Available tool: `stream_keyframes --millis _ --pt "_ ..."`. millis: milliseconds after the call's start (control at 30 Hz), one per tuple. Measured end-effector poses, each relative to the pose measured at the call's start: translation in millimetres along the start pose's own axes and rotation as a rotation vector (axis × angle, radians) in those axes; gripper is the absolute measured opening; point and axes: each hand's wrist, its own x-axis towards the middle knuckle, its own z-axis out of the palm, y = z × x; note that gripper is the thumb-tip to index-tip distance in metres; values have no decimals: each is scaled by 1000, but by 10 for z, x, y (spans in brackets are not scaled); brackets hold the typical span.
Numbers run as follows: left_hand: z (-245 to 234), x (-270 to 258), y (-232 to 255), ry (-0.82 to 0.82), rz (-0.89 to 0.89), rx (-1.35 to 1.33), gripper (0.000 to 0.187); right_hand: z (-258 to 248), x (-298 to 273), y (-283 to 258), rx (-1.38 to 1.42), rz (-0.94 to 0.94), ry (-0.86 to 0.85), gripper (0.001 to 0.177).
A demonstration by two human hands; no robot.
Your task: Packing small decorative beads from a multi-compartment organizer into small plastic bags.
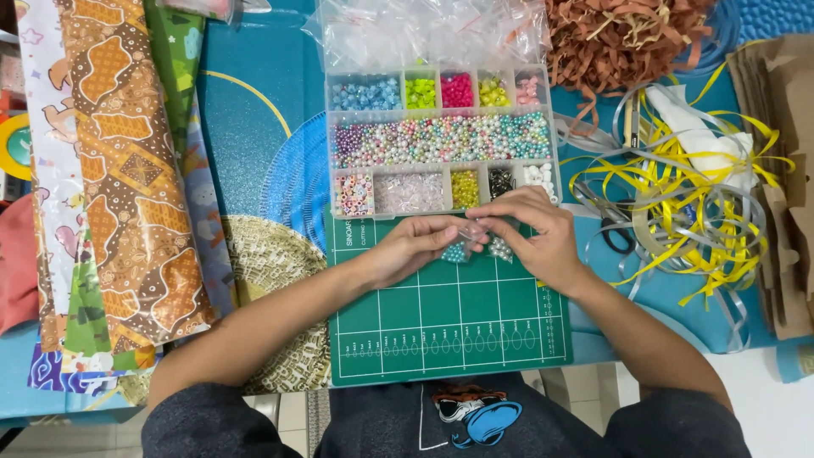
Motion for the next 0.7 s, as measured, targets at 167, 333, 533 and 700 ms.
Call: stream_keyframes --millis 167,333,533,700 --pt "7 -7 -22 16 -4 -33 37 17 -40 -19 20 16 -22 15" --pt "-13 -13 -47 31 -7 -30 36 28 -31 -55 -13 -11 -25 15" --pt "40 -18 21 38 -3 -55 34 49 -36 -15 -11 -14 -6 16" --pt "74 -13 74 44 11 -64 36 38 -35 38 -13 6 -65 19"
